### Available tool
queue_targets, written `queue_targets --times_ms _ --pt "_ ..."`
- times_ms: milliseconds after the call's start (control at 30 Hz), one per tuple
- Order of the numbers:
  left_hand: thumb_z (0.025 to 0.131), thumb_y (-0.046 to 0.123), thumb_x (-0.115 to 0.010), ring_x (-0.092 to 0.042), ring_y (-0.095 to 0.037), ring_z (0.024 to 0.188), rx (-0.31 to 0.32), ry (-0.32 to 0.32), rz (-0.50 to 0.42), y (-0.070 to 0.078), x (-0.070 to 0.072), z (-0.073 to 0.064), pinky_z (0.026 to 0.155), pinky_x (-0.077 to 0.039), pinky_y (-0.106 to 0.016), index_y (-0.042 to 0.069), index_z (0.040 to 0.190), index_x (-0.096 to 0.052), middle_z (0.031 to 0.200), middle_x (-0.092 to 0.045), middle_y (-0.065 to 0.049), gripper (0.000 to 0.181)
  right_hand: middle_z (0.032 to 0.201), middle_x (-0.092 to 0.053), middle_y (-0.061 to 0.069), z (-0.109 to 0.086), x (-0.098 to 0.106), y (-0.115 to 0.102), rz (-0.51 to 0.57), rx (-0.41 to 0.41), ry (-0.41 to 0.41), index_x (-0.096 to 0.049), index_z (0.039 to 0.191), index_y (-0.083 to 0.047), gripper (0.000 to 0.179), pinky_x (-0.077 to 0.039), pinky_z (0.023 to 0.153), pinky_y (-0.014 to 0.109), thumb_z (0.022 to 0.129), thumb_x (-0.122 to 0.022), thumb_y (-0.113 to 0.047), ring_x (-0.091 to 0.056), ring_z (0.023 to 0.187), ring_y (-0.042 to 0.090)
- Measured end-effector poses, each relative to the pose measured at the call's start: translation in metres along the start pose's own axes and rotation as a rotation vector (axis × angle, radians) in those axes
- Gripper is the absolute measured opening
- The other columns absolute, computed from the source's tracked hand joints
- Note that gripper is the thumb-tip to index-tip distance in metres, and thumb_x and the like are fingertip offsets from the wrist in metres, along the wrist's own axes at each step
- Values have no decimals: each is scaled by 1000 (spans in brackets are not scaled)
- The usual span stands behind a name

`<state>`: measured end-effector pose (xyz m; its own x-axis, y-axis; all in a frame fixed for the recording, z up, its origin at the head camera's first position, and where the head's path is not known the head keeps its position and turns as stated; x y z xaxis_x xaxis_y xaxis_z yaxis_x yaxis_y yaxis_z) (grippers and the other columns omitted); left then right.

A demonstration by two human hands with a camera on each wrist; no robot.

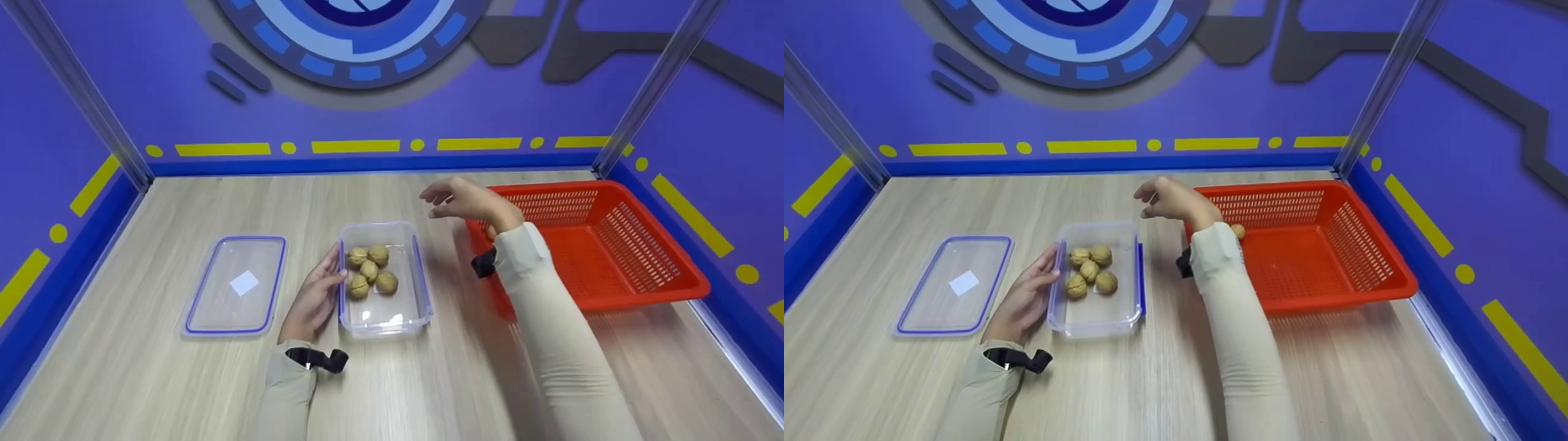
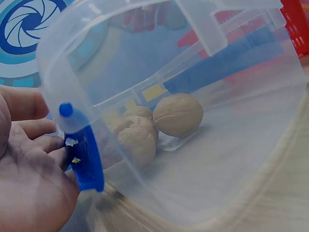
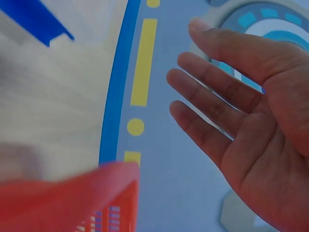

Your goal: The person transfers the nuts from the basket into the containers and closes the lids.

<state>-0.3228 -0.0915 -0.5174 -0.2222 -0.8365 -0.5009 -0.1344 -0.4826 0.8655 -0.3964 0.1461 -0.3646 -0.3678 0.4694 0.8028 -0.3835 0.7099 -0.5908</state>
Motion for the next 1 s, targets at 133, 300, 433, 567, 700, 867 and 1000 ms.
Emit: queue_targets --times_ms 133,300,433,567,700,867,1000 --pt "89 -12 -41 4 -22 150 -2 -4 -6 0 0 0 123 2 -33 2 153 -9 163 0 -10 72 124 -65 12 -8 12 12 -14 -37 31 -62 127 -10 38 -52 98 44 89 -67 -14 -60 114 27" --pt "89 -12 -40 4 -22 150 2 0 -6 -1 0 0 123 1 -33 2 153 -9 162 0 -10 72 124 -64 16 -17 24 30 -20 -50 65 -61 128 -6 40 -52 98 46 89 -66 -10 -60 112 30" --pt "89 -12 -41 4 -22 150 -1 1 -7 -1 0 0 123 2 -33 1 152 -9 162 0 -9 72 126 -62 19 -22 29 46 -18 -55 79 -58 130 -3 42 -48 101 49 89 -65 -9 -58 114 32" --pt "88 -12 -41 4 -22 150 -7 -1 -15 -1 0 0 123 1 -33 1 152 -10 162 0 -10 72 125 -62 21 -27 31 59 -23 -46 106 -57 130 0 42 -48 102 49 90 -65 -10 -58 114 33" --pt "89 -12 -41 3 -22 150 -6 3 -19 -1 -1 0 123 0 -33 2 153 -10 163 0 -9 72 125 -62 21 -31 31 73 -29 -46 136 -58 129 1 41 -48 101 50 90 -64 -9 -59 114 33" --pt "90 -11 -42 3 -21 150 5 18 -26 -2 -1 0 123 0 -32 2 153 -10 163 -1 -9 72 129 -60 21 -37 28 96 -17 -105 140 -57 130 0 41 -46 103 51 91 -64 -11 -56 119 35" --pt "90 -11 -43 3 -21 150 11 30 -27 -2 0 1 124 0 -32 2 153 -11 163 -1 -9 72 128 -60 21 -41 25 112 -6 -155 137 -58 130 0 40 -46 103 51 91 -63 -10 -56 118 35"
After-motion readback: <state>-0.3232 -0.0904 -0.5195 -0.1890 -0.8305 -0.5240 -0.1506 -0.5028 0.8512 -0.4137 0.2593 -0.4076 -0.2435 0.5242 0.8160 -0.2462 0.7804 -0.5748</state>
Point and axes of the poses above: each hand's wrist, its own z-axis towards the middle knuckle, its own x-axis out of the back of the hand, y = z × x, the point moved 7 cm from there along z, towards the middle knuckle
